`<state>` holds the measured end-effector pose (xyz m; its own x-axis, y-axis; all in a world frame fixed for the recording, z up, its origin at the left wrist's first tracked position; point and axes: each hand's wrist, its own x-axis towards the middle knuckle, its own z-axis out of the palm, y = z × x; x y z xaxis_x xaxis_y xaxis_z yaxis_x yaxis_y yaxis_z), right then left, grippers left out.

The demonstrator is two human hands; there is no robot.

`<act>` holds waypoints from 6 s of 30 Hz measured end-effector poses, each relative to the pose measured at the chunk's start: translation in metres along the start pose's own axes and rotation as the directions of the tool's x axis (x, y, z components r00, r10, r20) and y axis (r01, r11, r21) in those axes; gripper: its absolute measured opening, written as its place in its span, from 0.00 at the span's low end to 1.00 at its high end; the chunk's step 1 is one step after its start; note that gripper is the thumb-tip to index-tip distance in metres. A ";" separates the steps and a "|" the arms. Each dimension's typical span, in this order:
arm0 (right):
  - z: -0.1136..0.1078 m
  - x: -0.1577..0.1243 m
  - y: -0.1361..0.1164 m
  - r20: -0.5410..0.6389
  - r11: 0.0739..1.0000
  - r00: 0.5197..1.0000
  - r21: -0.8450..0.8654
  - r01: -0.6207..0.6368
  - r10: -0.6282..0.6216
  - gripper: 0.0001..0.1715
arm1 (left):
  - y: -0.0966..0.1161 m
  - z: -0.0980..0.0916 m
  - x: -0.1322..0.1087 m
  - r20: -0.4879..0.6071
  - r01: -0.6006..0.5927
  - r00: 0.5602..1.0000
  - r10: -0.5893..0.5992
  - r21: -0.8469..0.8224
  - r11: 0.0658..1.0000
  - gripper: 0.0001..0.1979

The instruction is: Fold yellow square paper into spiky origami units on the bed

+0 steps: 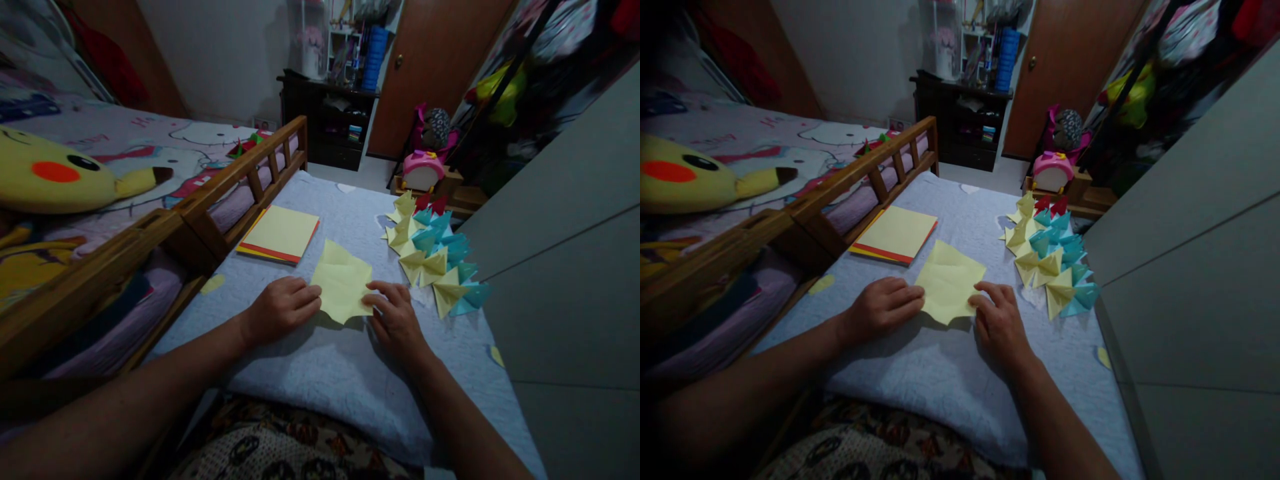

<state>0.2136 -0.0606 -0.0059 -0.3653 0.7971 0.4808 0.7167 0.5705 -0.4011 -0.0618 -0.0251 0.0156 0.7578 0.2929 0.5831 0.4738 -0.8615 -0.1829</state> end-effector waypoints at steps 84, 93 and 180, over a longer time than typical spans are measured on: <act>0.007 -0.007 0.028 0.071 0.903 0.901 -0.014 -0.428 0.428 0.04 | 0.044 0.024 0.013 0.363 0.728 0.680 -0.637 -0.227 0.647 0.03; 0.008 -0.005 0.024 0.053 0.901 0.900 -0.074 -0.428 0.432 0.05 | 0.046 0.027 0.009 0.333 0.712 0.694 -0.639 -0.178 0.680 0.03; -0.004 -0.003 0.022 0.139 0.876 0.866 -0.038 -0.481 0.481 0.05 | 0.064 0.020 0.020 0.541 0.322 0.814 -0.210 -0.121 0.939 0.22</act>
<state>0.2331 -0.0510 -0.0125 -0.0537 0.9919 0.1151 0.8261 0.1089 -0.5530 -0.0075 -0.0666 -0.0001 0.7606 0.6437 0.0850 0.6346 -0.7647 0.1124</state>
